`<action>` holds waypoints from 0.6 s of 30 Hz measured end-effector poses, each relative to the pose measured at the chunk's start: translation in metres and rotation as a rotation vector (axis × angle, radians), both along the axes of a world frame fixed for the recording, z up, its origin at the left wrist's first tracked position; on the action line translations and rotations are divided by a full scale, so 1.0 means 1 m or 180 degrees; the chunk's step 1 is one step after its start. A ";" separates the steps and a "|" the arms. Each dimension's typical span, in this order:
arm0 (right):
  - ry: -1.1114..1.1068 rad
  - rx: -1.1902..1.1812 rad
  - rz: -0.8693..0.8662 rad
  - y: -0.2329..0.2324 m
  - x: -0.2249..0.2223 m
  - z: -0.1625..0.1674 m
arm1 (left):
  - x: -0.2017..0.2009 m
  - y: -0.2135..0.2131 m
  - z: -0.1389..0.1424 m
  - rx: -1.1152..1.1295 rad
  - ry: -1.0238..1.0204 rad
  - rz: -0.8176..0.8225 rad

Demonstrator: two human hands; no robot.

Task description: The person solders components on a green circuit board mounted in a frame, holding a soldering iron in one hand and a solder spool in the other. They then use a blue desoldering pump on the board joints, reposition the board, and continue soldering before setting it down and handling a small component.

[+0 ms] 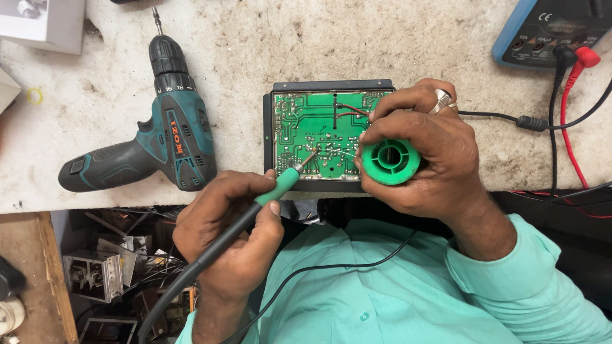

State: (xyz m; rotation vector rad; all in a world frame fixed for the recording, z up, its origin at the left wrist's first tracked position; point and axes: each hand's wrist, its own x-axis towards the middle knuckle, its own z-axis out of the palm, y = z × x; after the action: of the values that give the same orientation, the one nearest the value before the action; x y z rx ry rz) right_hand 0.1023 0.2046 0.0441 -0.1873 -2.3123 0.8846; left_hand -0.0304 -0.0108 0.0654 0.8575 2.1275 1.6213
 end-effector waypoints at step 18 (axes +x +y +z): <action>-0.0060 -0.1375 -0.0483 0.049 0.003 0.017 | 0.015 -0.024 -0.019 0.0838 -0.0335 0.0272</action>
State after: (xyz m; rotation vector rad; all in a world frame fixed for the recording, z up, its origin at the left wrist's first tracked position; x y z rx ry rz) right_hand 0.1058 0.2539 0.0615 -0.5478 -2.0630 1.2952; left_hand -0.0156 -0.0352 0.0462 0.7454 1.9314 1.9765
